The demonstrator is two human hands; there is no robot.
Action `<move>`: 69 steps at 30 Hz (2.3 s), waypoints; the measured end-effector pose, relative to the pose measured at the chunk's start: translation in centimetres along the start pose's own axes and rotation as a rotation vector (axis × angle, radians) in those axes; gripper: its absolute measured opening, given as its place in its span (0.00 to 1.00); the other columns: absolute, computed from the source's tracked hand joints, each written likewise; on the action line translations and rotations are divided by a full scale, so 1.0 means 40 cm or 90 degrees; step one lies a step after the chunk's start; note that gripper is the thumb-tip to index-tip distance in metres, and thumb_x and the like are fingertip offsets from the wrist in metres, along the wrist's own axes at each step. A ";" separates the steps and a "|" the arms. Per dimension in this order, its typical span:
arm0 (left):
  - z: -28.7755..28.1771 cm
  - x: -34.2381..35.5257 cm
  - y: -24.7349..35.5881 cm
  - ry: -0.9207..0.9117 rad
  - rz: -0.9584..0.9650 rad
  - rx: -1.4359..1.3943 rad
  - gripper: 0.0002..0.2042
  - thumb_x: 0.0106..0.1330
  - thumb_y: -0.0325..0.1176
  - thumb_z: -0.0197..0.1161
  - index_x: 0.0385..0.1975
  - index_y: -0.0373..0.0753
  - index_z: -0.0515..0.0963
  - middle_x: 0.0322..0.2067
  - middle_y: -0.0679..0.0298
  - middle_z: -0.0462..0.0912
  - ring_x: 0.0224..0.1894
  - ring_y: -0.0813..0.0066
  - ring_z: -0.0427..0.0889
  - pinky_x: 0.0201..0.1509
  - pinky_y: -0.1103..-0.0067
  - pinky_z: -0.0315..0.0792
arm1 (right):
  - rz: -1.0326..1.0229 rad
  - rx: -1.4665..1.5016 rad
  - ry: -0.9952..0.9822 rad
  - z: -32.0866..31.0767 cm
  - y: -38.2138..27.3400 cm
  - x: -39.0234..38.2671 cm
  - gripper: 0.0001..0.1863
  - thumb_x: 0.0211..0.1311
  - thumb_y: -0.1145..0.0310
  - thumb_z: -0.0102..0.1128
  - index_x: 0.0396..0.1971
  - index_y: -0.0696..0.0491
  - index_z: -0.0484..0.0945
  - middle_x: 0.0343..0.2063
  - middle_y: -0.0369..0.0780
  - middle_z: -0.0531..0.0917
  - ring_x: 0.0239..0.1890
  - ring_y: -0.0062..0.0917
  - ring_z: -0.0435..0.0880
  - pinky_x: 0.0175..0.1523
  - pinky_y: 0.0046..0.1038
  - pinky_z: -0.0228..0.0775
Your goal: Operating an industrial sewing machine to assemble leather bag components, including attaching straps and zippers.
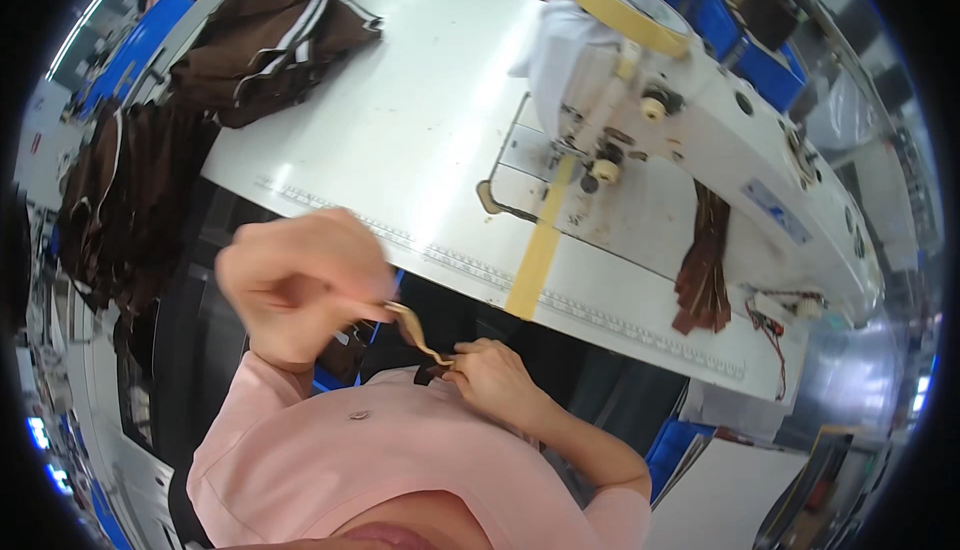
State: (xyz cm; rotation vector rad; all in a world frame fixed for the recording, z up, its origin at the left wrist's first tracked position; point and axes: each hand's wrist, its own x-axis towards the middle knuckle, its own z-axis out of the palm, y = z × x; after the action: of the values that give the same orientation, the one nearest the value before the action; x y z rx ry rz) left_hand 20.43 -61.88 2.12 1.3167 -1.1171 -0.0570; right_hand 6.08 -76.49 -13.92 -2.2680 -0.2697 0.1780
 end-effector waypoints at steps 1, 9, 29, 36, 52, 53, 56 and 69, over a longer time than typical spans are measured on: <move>0.003 -0.007 -0.011 -0.067 -0.037 -0.009 0.04 0.51 0.18 0.67 0.26 0.34 0.81 0.25 0.61 0.82 0.26 0.73 0.81 0.30 0.82 0.73 | -0.046 -0.011 0.062 -0.010 -0.015 0.007 0.14 0.58 0.69 0.58 0.43 0.55 0.80 0.35 0.48 0.83 0.38 0.42 0.82 0.43 0.35 0.76; -0.267 0.105 -0.180 -0.391 -0.212 0.180 0.21 0.51 0.41 0.73 0.44 0.40 0.81 0.39 0.60 0.84 0.43 0.66 0.82 0.50 0.75 0.73 | -0.026 0.286 0.097 -0.073 -0.044 0.029 0.08 0.64 0.76 0.46 0.42 0.57 0.72 0.24 0.40 0.81 0.23 0.25 0.80 0.35 0.22 0.71; -0.373 0.264 -0.207 -0.100 -0.011 0.693 0.09 0.68 0.28 0.53 0.44 0.33 0.72 0.35 0.47 0.78 0.37 0.48 0.78 0.38 0.70 0.70 | 0.167 0.428 0.252 -0.080 -0.006 0.045 0.07 0.65 0.75 0.53 0.40 0.60 0.72 0.24 0.40 0.83 0.26 0.17 0.83 0.33 0.18 0.76; -0.134 -0.025 -0.270 -0.581 -0.275 0.353 0.19 0.67 0.48 0.54 0.37 0.34 0.74 0.37 0.52 0.79 0.39 0.53 0.79 0.42 0.63 0.72 | 0.143 0.347 0.335 -0.117 0.023 0.020 0.05 0.62 0.74 0.58 0.33 0.58 0.73 0.23 0.39 0.83 0.25 0.19 0.84 0.32 0.19 0.73; 0.031 0.125 -0.461 -0.229 -0.537 -0.042 0.13 0.63 0.21 0.55 0.47 0.38 0.70 0.25 0.70 0.69 0.30 0.83 0.76 0.38 0.83 0.78 | 0.148 0.269 0.375 -0.138 0.055 0.000 0.05 0.54 0.77 0.63 0.29 0.58 0.76 0.22 0.38 0.79 0.21 0.19 0.79 0.27 0.20 0.71; 0.018 0.120 -0.452 -0.215 -0.577 -0.109 0.16 0.64 0.23 0.55 0.51 0.44 0.70 0.24 0.73 0.67 0.28 0.86 0.71 0.38 0.85 0.74 | 0.144 0.292 0.358 -0.144 0.059 0.004 0.05 0.53 0.77 0.64 0.29 0.58 0.76 0.21 0.38 0.80 0.21 0.18 0.78 0.28 0.19 0.71; -0.020 0.131 -0.426 -0.221 -0.625 -0.049 0.21 0.60 0.21 0.57 0.53 0.44 0.71 0.27 0.69 0.67 0.33 0.79 0.73 0.38 0.80 0.73 | 0.176 0.288 0.328 -0.176 0.060 0.016 0.07 0.52 0.75 0.65 0.30 0.58 0.76 0.19 0.37 0.80 0.21 0.16 0.77 0.28 0.19 0.70; -0.016 0.192 -0.610 -0.256 -0.232 0.490 0.09 0.59 0.34 0.64 0.35 0.39 0.74 0.31 0.60 0.74 0.41 0.64 0.72 0.44 0.71 0.68 | 0.334 0.469 0.284 -0.314 0.193 0.105 0.07 0.58 0.71 0.64 0.30 0.60 0.78 0.25 0.39 0.82 0.22 0.18 0.81 0.25 0.17 0.75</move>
State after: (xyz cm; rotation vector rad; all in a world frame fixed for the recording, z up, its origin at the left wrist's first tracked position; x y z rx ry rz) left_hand 37.91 -74.02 -12.08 2.2663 -1.2747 -0.1792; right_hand 13.89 -89.51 -11.78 -1.5367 0.5512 0.0247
